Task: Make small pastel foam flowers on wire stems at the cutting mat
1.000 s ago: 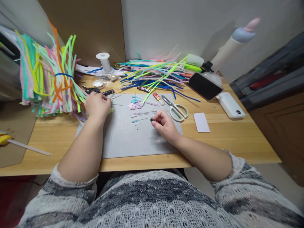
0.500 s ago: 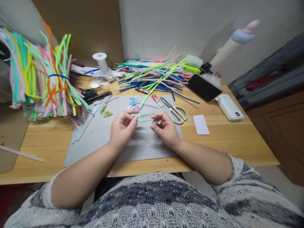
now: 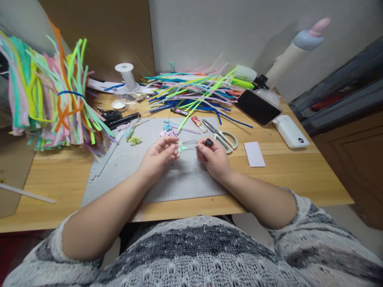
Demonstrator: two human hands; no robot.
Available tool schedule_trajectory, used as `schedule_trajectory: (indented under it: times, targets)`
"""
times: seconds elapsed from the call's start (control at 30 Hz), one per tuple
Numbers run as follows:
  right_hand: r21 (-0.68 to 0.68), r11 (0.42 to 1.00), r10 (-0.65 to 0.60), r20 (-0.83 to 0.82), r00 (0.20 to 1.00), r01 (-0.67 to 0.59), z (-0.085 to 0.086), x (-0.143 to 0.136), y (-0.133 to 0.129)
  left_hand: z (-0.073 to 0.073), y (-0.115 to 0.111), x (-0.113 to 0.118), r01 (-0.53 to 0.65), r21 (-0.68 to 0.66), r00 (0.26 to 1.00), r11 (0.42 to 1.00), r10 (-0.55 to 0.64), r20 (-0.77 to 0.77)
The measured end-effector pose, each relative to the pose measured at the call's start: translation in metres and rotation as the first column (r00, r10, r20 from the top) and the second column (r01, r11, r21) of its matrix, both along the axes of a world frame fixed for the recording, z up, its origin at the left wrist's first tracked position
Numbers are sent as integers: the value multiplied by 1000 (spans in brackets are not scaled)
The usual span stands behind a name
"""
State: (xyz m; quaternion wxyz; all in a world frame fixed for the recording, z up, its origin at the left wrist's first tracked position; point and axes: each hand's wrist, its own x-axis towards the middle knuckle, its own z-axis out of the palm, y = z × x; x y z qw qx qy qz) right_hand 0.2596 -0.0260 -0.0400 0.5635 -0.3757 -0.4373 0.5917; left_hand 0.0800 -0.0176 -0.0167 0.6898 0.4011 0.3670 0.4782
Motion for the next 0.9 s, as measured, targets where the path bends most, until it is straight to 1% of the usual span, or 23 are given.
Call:
schedule_trajectory:
  times: [0.03, 0.1, 0.2, 0.27, 0.37, 0.43, 0.5, 0.6, 0.67, 0.73, 0.83, 0.9]
  targets:
    - [-5, 1000, 10, -10, 1000, -10, 0, 0, 0, 1, 1, -1, 42, -34, 999, 999, -42, -7]
    - [-14, 999, 34, -18, 999, -34, 0, 0, 1, 2, 2, -2, 102, -44, 994, 994, -103, -32]
    - [-43, 995, 85, -37, 996, -86, 0, 0, 1, 1, 2, -5, 158, 11, 984, 987, -157, -81]
    - [-61, 991, 114, -36, 993, -116, 1, 0, 1, 1, 2, -7, 219, 43, 970, 975, -213, -116]
    - [-64, 989, 129, -24, 991, -130, 2, 0, 1, 1, 1, -10, 294, 89, 944, 952, -274, -184]
    - [-74, 990, 118, -36, 992, -120, 3, 1, 1, 2, 2, -11, 293, 122, 941, 948, -263, -215]
    - [-104, 989, 98, -33, 995, -101, 3, 3, 2, 2, 3, -12, 264, 148, 947, 953, -227, -227]
    - [-136, 988, 73, 34, 997, -68, 3, 4, 4, 3, 5, -12, 210, 163, 956, 964, -168, -239]
    - [-126, 990, 70, 70, 995, -61, 3, 4, 5, 3, 5, -13, 173, 168, 963, 971, -131, -237]
    - [-99, 992, 87, 79, 993, -79, 4, 3, 4, 5, 6, -14, 153, 170, 967, 974, -112, -229]
    - [-59, 992, 112, 80, 991, -107, 4, 1, 3, 7, 5, -14, 151, 172, 969, 974, -110, -223]
    - [-33, 995, 97, 90, 991, -94, 3, 1, 3, 8, 5, -14, 155, 175, 967, 972, -113, -227]
